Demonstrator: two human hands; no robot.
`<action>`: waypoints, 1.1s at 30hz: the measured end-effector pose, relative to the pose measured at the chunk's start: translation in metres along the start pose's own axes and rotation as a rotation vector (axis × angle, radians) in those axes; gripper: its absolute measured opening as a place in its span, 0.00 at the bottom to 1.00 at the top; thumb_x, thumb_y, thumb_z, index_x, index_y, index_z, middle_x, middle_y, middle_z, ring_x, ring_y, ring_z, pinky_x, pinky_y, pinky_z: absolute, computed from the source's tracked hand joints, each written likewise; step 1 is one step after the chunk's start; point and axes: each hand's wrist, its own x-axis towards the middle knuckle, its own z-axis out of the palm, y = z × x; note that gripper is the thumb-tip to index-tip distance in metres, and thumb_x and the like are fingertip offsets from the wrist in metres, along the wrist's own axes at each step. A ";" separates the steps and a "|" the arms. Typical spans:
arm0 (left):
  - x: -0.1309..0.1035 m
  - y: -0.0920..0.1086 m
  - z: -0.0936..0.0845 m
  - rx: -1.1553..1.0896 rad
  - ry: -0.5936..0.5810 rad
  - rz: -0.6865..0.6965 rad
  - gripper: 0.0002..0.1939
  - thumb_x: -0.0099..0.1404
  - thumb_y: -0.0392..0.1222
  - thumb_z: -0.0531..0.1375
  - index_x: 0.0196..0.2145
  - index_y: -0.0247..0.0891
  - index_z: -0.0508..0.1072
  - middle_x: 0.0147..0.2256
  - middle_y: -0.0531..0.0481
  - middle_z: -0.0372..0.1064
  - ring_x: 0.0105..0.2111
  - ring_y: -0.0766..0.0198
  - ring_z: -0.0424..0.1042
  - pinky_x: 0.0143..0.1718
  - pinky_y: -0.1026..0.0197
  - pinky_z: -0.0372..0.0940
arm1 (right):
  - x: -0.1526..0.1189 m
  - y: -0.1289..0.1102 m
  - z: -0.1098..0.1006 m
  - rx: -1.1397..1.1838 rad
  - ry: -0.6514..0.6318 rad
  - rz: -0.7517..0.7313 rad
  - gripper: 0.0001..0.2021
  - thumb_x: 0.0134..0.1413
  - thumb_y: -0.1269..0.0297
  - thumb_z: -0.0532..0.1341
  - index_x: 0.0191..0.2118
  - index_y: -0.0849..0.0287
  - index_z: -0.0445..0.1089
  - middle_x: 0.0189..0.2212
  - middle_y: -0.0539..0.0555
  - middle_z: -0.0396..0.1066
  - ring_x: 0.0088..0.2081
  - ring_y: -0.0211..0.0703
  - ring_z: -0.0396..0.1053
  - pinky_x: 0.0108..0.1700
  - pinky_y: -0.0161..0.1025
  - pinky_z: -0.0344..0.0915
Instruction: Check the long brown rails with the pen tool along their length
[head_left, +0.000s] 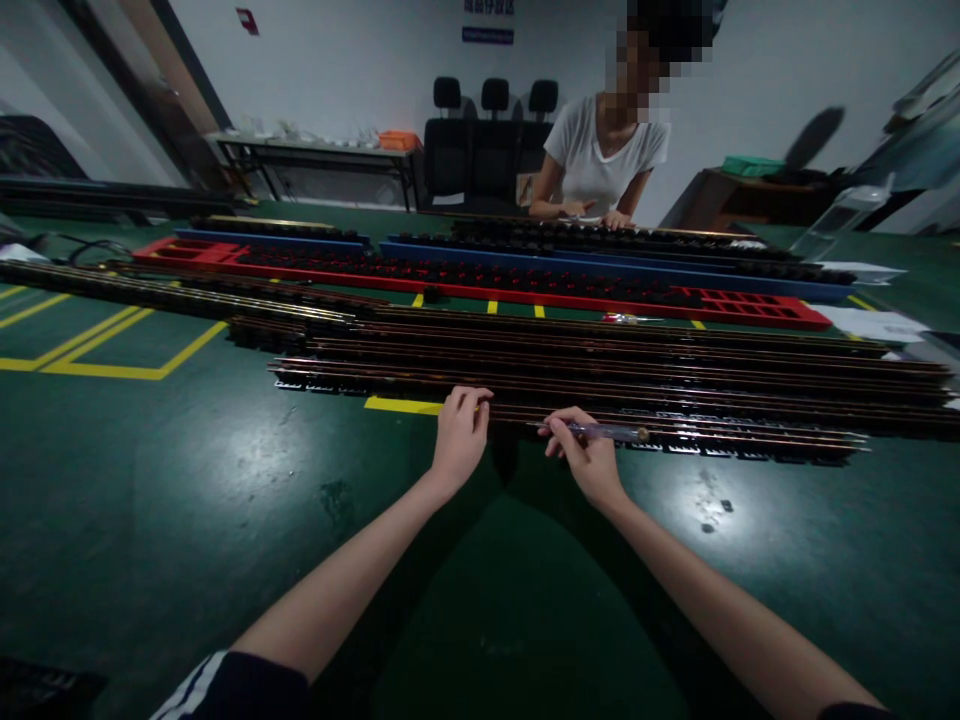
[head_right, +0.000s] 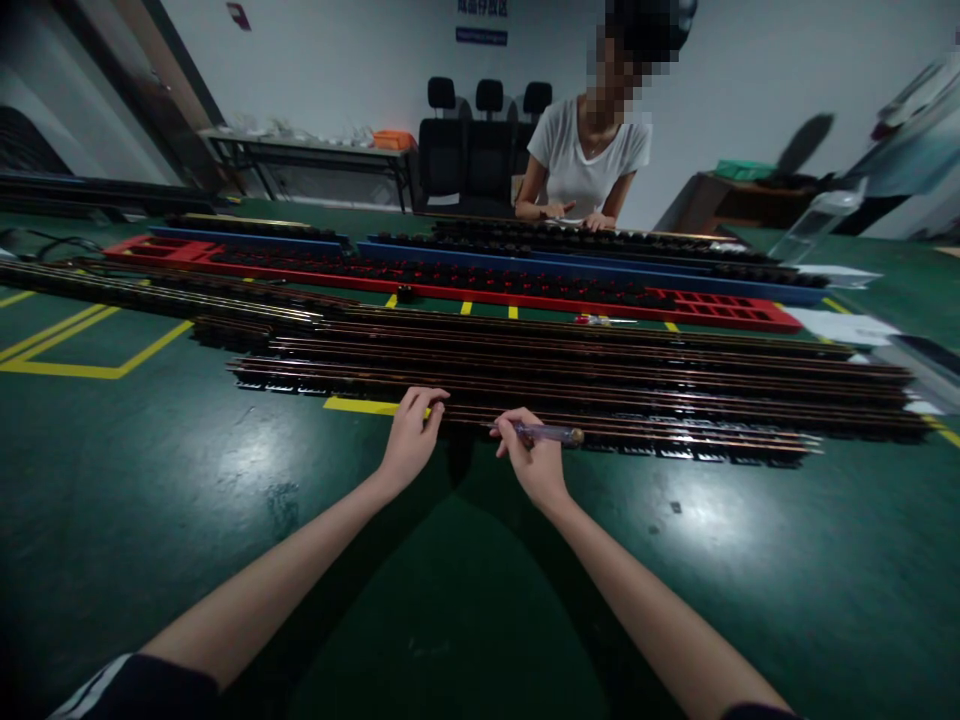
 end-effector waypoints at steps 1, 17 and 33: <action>0.000 0.001 0.000 0.021 0.019 0.036 0.11 0.67 0.35 0.49 0.42 0.38 0.69 0.42 0.45 0.66 0.43 0.59 0.66 0.45 0.56 0.63 | -0.001 0.000 -0.003 -0.015 -0.013 -0.001 0.12 0.55 0.54 0.58 0.31 0.59 0.67 0.23 0.51 0.72 0.20 0.36 0.67 0.22 0.34 0.62; -0.011 0.011 0.004 0.355 -0.222 0.434 0.21 0.68 0.36 0.47 0.57 0.31 0.60 0.56 0.38 0.62 0.59 0.54 0.56 0.59 0.46 0.54 | 0.001 0.003 -0.024 -0.062 -0.104 0.027 0.13 0.56 0.53 0.57 0.35 0.59 0.69 0.28 0.54 0.75 0.20 0.36 0.68 0.21 0.34 0.62; -0.010 0.011 0.005 0.346 -0.231 0.401 0.18 0.67 0.35 0.47 0.54 0.34 0.62 0.53 0.40 0.65 0.56 0.56 0.61 0.59 0.45 0.53 | -0.001 0.005 -0.025 0.055 0.042 0.012 0.14 0.54 0.52 0.58 0.32 0.59 0.69 0.24 0.52 0.73 0.17 0.35 0.66 0.18 0.32 0.58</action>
